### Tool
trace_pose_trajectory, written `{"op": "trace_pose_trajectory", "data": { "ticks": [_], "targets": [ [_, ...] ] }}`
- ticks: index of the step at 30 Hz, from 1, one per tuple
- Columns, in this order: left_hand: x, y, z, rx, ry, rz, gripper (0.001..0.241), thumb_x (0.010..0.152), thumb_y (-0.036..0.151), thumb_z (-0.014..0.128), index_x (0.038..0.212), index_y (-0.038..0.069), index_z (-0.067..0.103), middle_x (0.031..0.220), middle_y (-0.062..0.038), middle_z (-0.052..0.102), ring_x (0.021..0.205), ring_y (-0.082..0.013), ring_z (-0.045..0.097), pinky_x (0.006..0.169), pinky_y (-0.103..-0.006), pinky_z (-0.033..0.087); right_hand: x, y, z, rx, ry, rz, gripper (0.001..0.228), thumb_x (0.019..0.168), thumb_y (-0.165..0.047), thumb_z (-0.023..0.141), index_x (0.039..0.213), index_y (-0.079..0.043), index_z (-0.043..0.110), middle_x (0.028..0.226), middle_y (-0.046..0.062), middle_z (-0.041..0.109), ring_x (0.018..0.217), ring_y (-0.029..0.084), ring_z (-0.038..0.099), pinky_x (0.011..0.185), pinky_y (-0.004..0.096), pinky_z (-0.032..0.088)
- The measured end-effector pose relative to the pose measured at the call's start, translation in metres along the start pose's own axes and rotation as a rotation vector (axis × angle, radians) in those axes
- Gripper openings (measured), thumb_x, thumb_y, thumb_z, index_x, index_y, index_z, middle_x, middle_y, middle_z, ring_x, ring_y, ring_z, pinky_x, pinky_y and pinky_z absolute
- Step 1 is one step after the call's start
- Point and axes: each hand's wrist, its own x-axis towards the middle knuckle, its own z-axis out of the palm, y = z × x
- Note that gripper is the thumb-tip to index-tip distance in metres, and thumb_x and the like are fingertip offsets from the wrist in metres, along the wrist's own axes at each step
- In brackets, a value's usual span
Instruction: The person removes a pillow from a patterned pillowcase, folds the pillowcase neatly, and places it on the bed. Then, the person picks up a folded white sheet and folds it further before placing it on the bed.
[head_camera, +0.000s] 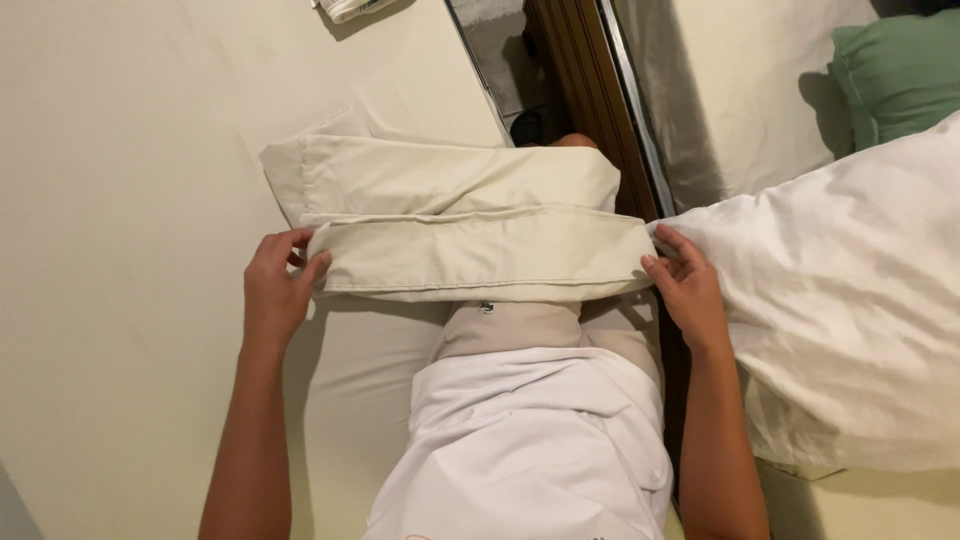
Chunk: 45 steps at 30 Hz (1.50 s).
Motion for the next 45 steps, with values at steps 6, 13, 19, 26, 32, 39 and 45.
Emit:
{"op": "trace_pose_trajectory", "data": {
  "ticks": [6,13,19,26,32,39,45],
  "targets": [
    [-0.021,-0.025,-0.007,-0.441,-0.177,-0.022,0.021,0.086,-0.009,0.071,0.097,0.005,0.061,0.107,-0.013,0.073,0.107,-0.0251,0.070,0.100,-0.0423,0.051,0.000,-0.009,0.002,0.049,-0.034,0.075,0.062,0.087,0.002,0.076,0.145,0.004,0.056,0.119,0.014,0.065,0.098,0.014,0.062,0.091,0.028,0.053],
    [-0.059,-0.041,-0.029,-0.603,-0.242,-0.077,0.031,0.079,-0.016,0.071,0.105,0.000,0.069,0.102,-0.011,0.072,0.102,-0.0212,0.067,0.105,-0.0439,0.048,-0.019,-0.014,-0.008,0.119,-0.059,-0.015,0.073,0.083,0.011,0.073,0.152,0.001,0.048,0.111,0.009,0.064,0.102,0.015,0.064,0.094,0.031,0.054],
    [-0.070,-0.051,-0.032,-0.546,-0.354,-0.043,0.012,0.079,-0.009,0.074,0.078,0.003,0.074,0.094,-0.016,0.074,0.101,-0.0315,0.071,0.101,-0.0484,0.048,-0.031,0.020,-0.021,0.016,-0.055,-0.275,0.013,0.086,0.008,0.078,0.093,0.003,0.069,0.099,0.017,0.065,0.102,0.028,0.065,0.098,0.041,0.052],
    [-0.048,-0.040,-0.026,-0.592,-0.189,-0.057,0.016,0.083,-0.007,0.077,0.093,-0.001,0.066,0.103,-0.018,0.069,0.102,-0.0257,0.067,0.103,-0.0403,0.048,-0.030,-0.001,-0.013,-0.027,-0.002,-0.407,0.013,0.090,0.001,0.076,0.094,-0.001,0.064,0.134,0.022,0.057,0.130,0.031,0.057,0.112,0.042,0.043],
    [-0.050,-0.044,-0.039,-0.682,-0.304,-0.175,0.019,0.077,-0.011,0.070,0.087,0.003,0.062,0.102,-0.013,0.074,0.098,-0.0212,0.067,0.094,-0.0348,0.051,-0.043,-0.017,-0.018,-0.019,-0.034,-0.435,0.020,0.087,-0.005,0.075,0.088,-0.010,0.056,0.126,0.016,0.067,0.136,0.033,0.055,0.116,0.043,0.043],
    [-0.046,-0.038,-0.024,-0.522,-0.136,-0.161,0.019,0.091,-0.006,0.075,0.108,-0.002,0.069,0.100,-0.013,0.071,0.098,-0.0193,0.067,0.099,-0.0392,0.053,-0.038,0.002,-0.005,-0.115,0.040,-0.086,0.036,0.095,0.001,0.071,0.129,-0.005,0.065,0.077,0.004,0.058,0.069,0.010,0.055,0.066,0.023,0.048],
    [-0.010,0.002,-0.014,-0.213,0.020,0.004,0.018,0.100,0.006,0.073,0.110,-0.002,0.060,0.139,-0.027,0.055,0.125,-0.0490,0.058,0.096,-0.0580,0.052,-0.015,-0.020,0.023,-0.002,0.056,0.014,0.014,0.105,-0.011,0.065,0.109,0.002,0.063,0.142,0.029,0.055,0.133,0.031,0.048,0.115,0.050,0.037]
  ]
}}
